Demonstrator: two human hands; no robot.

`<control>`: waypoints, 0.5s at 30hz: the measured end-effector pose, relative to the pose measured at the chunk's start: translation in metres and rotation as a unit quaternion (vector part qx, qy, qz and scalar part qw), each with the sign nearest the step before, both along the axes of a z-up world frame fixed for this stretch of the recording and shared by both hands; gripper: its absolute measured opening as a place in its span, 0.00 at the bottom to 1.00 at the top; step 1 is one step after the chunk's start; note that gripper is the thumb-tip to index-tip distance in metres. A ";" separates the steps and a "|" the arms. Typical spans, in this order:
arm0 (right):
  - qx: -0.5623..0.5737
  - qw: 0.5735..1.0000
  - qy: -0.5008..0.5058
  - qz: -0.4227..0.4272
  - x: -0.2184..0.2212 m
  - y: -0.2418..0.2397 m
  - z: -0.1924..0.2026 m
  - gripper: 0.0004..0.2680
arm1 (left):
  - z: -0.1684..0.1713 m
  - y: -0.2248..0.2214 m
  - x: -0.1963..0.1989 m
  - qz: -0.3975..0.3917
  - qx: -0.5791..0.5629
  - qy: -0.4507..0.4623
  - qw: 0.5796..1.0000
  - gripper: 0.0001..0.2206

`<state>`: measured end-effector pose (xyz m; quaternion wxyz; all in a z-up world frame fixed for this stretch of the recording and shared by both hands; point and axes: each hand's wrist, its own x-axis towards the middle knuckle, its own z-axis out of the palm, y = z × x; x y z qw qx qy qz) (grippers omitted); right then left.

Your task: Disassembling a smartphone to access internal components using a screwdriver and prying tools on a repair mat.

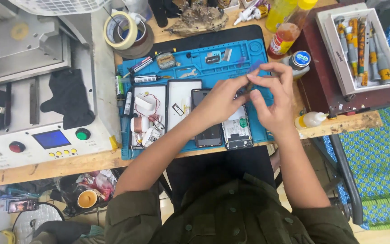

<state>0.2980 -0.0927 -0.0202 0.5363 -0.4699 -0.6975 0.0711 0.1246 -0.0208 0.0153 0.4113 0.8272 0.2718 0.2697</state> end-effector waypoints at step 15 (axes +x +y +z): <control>0.065 0.996 -0.005 -0.065 0.001 0.005 -0.026 0.12 | -0.017 -0.009 -0.015 0.031 -0.061 -0.076 0.995 0.31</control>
